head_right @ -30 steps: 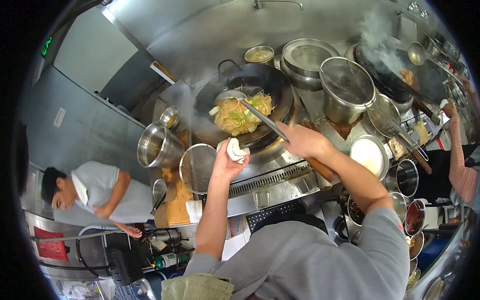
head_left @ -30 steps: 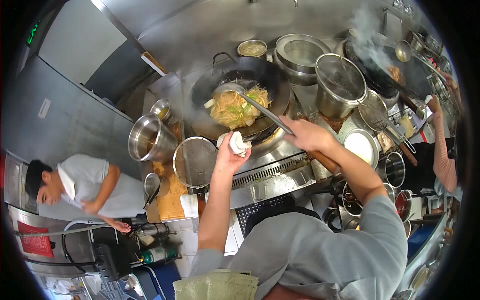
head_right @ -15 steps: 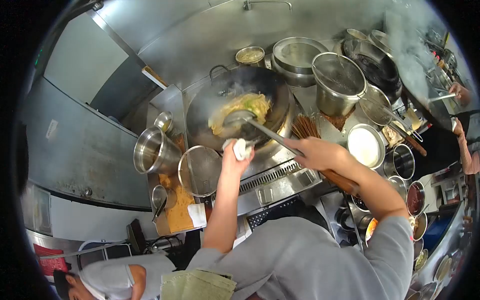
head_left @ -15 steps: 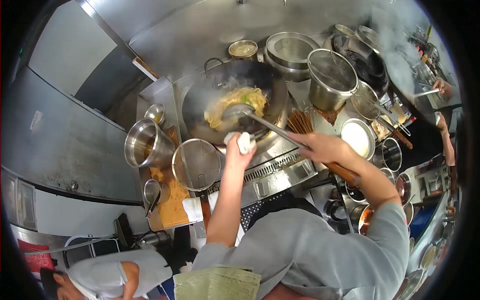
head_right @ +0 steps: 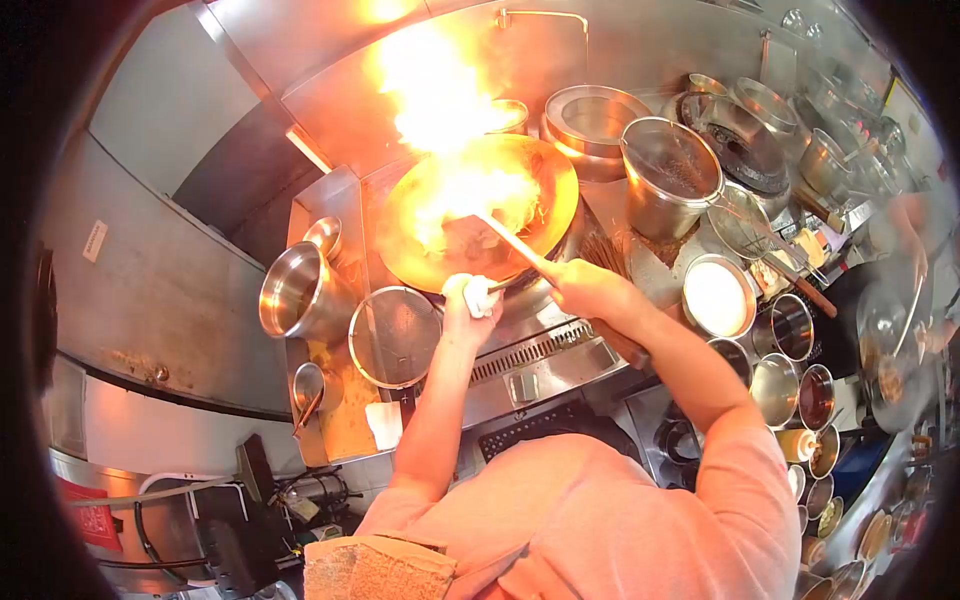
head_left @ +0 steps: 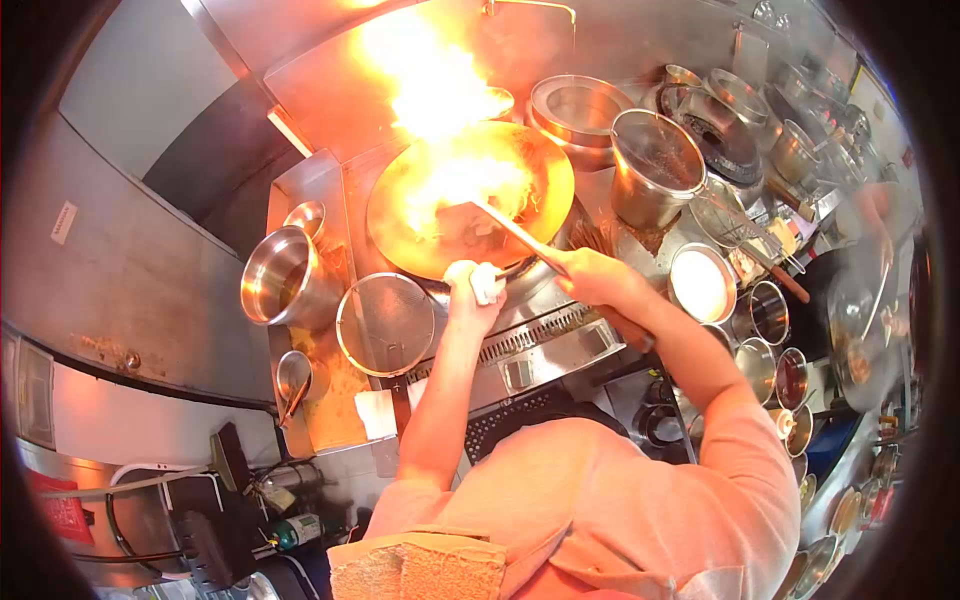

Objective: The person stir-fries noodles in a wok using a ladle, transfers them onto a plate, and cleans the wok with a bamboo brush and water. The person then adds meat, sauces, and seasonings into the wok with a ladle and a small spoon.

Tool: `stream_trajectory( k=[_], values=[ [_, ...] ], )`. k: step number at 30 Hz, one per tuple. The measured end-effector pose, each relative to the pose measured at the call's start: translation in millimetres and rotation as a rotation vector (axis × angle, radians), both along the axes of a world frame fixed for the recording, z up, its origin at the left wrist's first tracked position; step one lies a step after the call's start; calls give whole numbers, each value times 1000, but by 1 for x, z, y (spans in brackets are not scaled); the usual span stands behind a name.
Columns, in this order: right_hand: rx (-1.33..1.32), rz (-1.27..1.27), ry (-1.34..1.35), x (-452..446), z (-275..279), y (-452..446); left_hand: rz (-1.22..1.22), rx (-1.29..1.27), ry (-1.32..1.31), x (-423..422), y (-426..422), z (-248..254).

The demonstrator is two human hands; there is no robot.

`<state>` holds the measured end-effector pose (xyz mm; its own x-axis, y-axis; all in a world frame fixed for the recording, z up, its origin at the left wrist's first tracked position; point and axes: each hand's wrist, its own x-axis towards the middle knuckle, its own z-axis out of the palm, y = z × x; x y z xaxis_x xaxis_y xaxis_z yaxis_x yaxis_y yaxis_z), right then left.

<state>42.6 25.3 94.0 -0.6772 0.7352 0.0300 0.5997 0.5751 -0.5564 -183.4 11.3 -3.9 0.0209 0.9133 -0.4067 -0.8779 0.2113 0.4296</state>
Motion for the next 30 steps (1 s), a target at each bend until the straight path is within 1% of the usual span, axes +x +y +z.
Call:
stream_trajectory(
  k=[3,5,6,8,9,10,11,13,14,15,17,19,20,22,23,24,26,27,28,29,30],
  values=[
    [130,-28,149,-12,-22,4,-109,198,-17,19,-42,-36],
    [31,-79,76,-3,17,-21,-64,-55,40,44,-85,0],
    [54,-68,77,6,25,-26,2,-130,14,49,-82,-5],
    [67,-42,70,31,33,-43,-13,-140,55,28,-58,14],
    [-120,-47,36,39,59,-52,-19,-145,77,13,-46,24],
    [-192,-48,-41,50,73,-64,-74,-26,-45,-8,-25,-9],
    [-244,-50,-119,59,85,-66,-55,-90,15,-11,-24,-3],
    [-326,-30,-227,59,101,-62,-99,-87,45,-17,-17,1],
    [-391,-22,-283,59,101,-64,-127,-85,44,-20,-12,-1],
    [-291,-20,-246,53,84,-59,-154,-83,43,-23,-7,-2],
    [-83,-14,-184,34,32,-34,-60,-73,39,-9,-2,-25],
    [-12,-69,-138,19,15,-29,-21,-125,93,17,-29,-43],
    [24,-97,-111,15,12,-27,-12,-105,60,28,-47,-58],
    [-50,-67,-140,24,38,-35,-49,-97,33,38,-79,-60],
    [-88,-54,-156,32,48,-37,-57,-110,45,39,-82,-31],
    [-97,24,-135,43,48,-35,-65,-123,56,39,-85,-3],
    [-80,55,-162,41,46,-29,-113,-113,29,2,-42,-13],
    [-65,73,-170,36,45,-23,-51,-182,98,-1,-23,6],
    [-76,48,-222,24,41,-16,-94,-65,35,-13,-3,-15],
    [-23,28,-176,14,30,-15,-142,33,-6,-18,8,-34],
    [35,9,-133,6,19,-12,-70,-70,45,-1,-5,-26]
  ],
)
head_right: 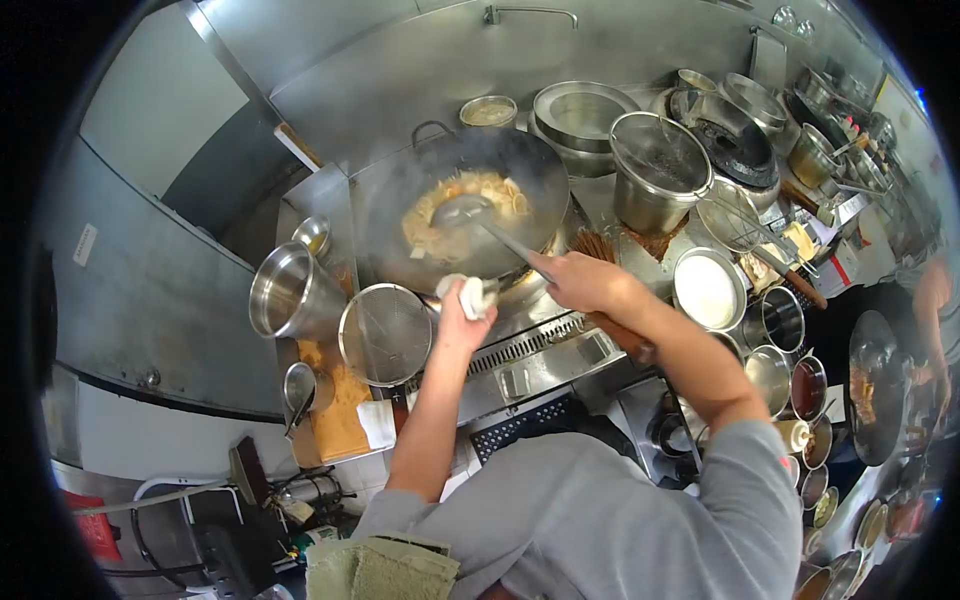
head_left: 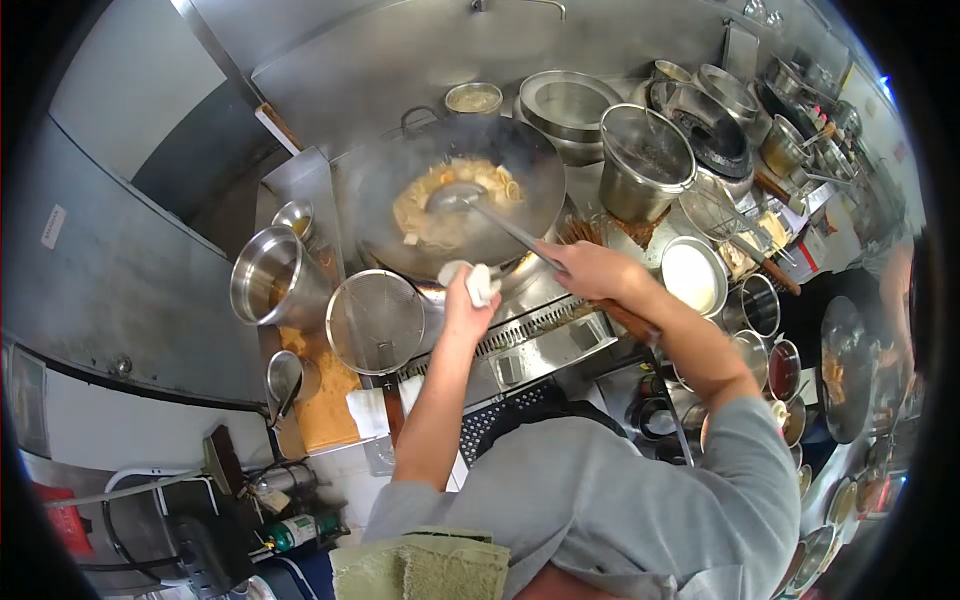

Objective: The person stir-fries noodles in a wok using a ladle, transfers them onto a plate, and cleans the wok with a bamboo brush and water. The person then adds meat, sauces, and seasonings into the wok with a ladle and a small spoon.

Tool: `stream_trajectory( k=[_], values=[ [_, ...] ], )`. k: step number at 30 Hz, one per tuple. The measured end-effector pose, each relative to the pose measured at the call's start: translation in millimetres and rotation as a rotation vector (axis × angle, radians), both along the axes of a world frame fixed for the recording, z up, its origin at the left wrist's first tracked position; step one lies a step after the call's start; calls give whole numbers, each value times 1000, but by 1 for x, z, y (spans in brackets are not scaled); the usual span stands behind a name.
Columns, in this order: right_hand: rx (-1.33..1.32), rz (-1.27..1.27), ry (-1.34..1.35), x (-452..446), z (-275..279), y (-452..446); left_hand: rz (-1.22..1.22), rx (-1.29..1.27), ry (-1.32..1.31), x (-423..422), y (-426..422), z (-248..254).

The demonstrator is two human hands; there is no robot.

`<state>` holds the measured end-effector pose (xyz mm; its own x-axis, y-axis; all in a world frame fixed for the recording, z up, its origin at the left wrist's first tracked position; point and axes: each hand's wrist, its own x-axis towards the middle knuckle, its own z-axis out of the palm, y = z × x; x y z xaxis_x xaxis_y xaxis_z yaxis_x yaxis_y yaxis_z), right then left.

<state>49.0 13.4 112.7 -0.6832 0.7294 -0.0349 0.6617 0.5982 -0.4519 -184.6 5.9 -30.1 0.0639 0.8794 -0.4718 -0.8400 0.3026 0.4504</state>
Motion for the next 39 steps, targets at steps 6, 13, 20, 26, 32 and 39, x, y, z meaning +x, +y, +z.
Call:
stream_trajectory(
  k=[6,13,20,26,32,39],
  values=[
    [-50,-92,81,17,34,-31,-4,-44,-45,45,-90,29],
    [-342,-83,-95,56,87,-68,-87,-23,38,-17,-10,52],
    [-115,-88,-35,25,23,-28,74,-109,45,44,-73,2],
    [-194,8,-128,26,50,-18,-47,28,70,-6,-18,32],
    [-19,-134,30,-8,10,-11,1,-33,-6,39,-65,-20],
    [-354,-94,-57,57,89,-58,-10,12,34,-7,-34,50]
  ],
)
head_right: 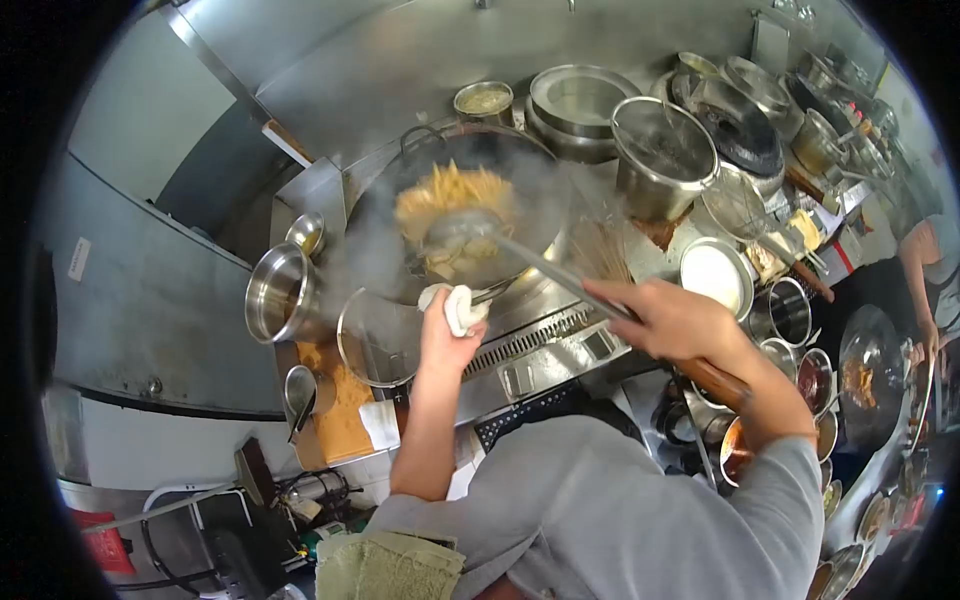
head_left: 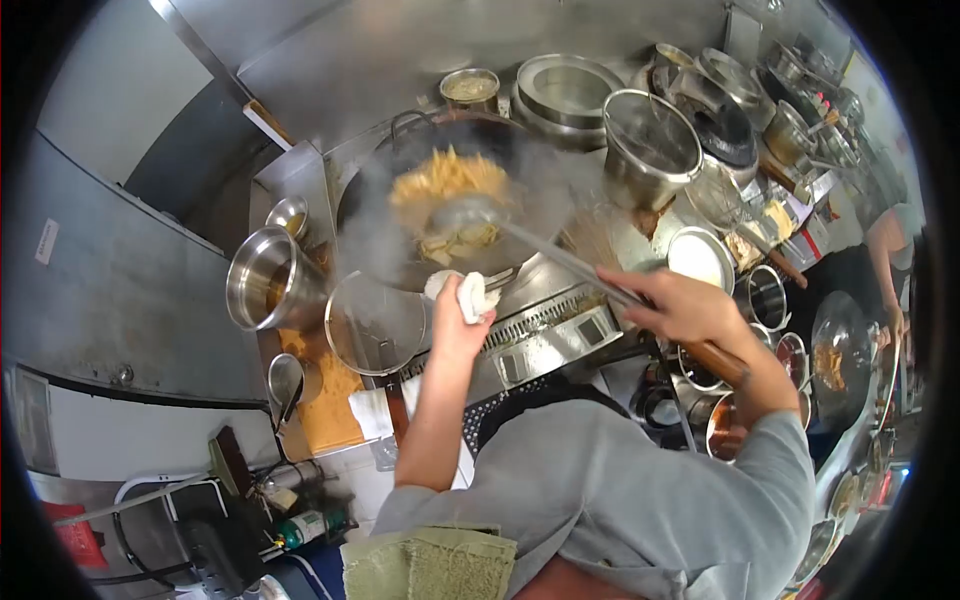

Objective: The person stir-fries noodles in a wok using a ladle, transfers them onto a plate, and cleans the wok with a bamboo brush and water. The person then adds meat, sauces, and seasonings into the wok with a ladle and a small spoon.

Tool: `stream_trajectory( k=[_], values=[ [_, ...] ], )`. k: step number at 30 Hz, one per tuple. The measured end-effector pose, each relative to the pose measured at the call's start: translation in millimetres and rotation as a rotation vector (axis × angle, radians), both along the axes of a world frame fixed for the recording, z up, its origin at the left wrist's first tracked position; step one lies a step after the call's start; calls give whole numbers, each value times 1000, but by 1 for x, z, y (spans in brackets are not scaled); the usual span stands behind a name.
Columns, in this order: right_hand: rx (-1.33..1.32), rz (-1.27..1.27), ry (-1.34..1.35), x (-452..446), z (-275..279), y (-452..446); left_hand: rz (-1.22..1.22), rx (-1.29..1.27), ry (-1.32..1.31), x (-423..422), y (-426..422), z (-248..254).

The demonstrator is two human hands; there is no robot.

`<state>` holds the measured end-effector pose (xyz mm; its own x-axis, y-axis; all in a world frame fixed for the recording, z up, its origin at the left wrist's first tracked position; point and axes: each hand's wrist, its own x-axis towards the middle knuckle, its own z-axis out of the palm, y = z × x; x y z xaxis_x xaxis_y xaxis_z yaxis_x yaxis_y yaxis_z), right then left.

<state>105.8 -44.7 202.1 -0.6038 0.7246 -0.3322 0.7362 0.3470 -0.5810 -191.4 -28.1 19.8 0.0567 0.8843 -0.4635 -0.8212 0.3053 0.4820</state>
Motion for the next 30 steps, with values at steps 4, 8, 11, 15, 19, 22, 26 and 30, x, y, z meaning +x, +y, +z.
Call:
stream_trajectory(
  k=[4,8,11,15,19,22,26,30],
  values=[
    [67,101,-46,0,-12,7,-104,39,11,-20,34,-27],
    [367,23,100,-49,-98,48,50,35,-5,23,15,-60],
    [367,15,142,-46,-93,46,-3,117,138,51,-55,-74],
    [170,32,29,-32,-56,34,78,-77,-8,32,-21,-14],
    [264,45,16,-55,-73,53,-8,62,41,2,36,-32],
    [350,-12,123,-52,-94,59,4,-10,132,32,-10,-51],
    [79,-190,128,-20,-21,12,63,-93,-39,45,-52,-14],
    [-95,-284,198,-1,-41,-27,-5,-81,3,-10,25,-14]
  ],
)
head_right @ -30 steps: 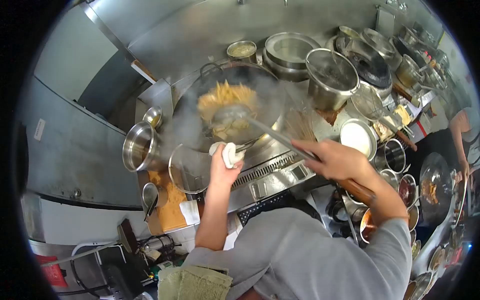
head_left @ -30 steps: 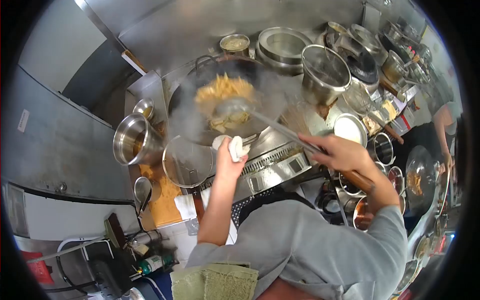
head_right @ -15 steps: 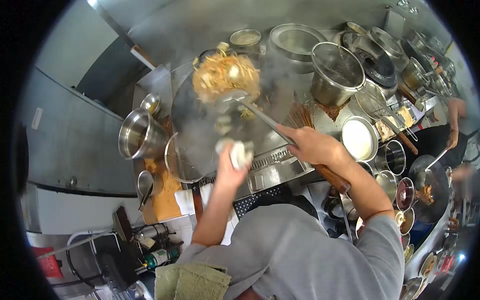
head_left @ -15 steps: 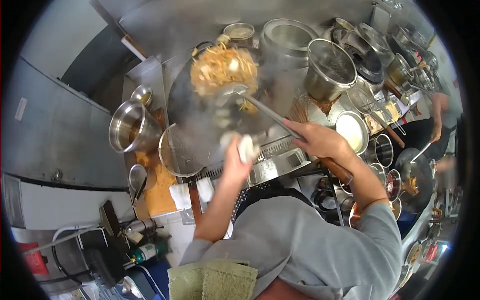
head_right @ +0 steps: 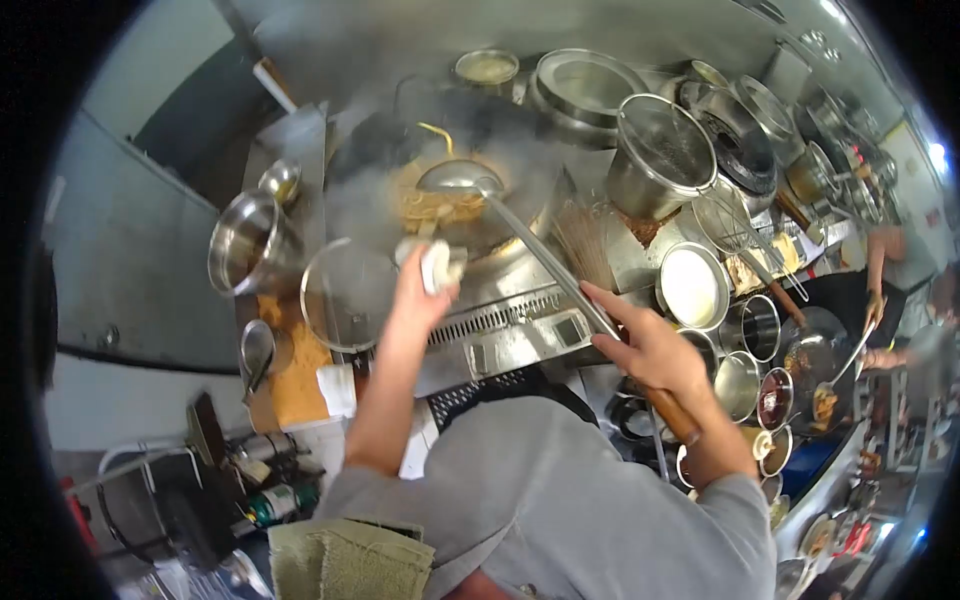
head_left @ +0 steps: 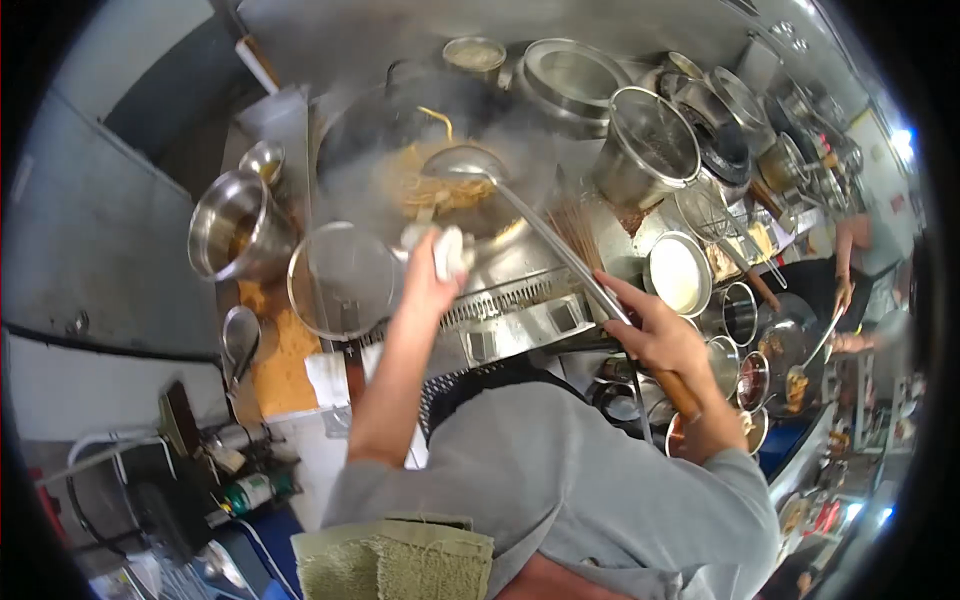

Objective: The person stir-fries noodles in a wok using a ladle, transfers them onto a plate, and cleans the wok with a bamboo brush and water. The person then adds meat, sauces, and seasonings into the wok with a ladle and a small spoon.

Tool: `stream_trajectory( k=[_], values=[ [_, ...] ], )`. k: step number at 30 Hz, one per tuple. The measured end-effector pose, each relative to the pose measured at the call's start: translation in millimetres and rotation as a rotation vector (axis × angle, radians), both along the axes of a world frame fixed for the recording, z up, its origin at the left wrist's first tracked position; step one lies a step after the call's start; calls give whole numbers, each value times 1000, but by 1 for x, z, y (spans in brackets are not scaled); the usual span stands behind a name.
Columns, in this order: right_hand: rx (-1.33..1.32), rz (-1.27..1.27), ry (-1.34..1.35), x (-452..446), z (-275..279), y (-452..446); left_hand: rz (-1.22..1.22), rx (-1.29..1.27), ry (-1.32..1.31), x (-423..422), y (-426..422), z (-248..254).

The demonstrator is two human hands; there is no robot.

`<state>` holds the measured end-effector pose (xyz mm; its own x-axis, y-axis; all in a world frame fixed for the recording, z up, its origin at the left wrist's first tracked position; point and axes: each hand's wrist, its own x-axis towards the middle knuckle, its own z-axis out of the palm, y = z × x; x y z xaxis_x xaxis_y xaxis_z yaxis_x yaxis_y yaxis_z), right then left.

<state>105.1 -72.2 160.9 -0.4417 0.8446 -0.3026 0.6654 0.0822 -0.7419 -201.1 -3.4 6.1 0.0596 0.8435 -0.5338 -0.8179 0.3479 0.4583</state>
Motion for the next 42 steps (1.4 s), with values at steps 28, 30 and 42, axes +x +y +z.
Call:
stream_trajectory(
  k=[28,30,42],
  values=[
    [-223,-238,663,-126,-110,163,-43,23,-94,-32,-144,-35],
    [-291,-219,577,-143,-104,171,-50,-14,-66,-22,-109,-24],
    [520,294,-341,-44,2,16,-313,14,128,-21,23,-8]
  ],
)
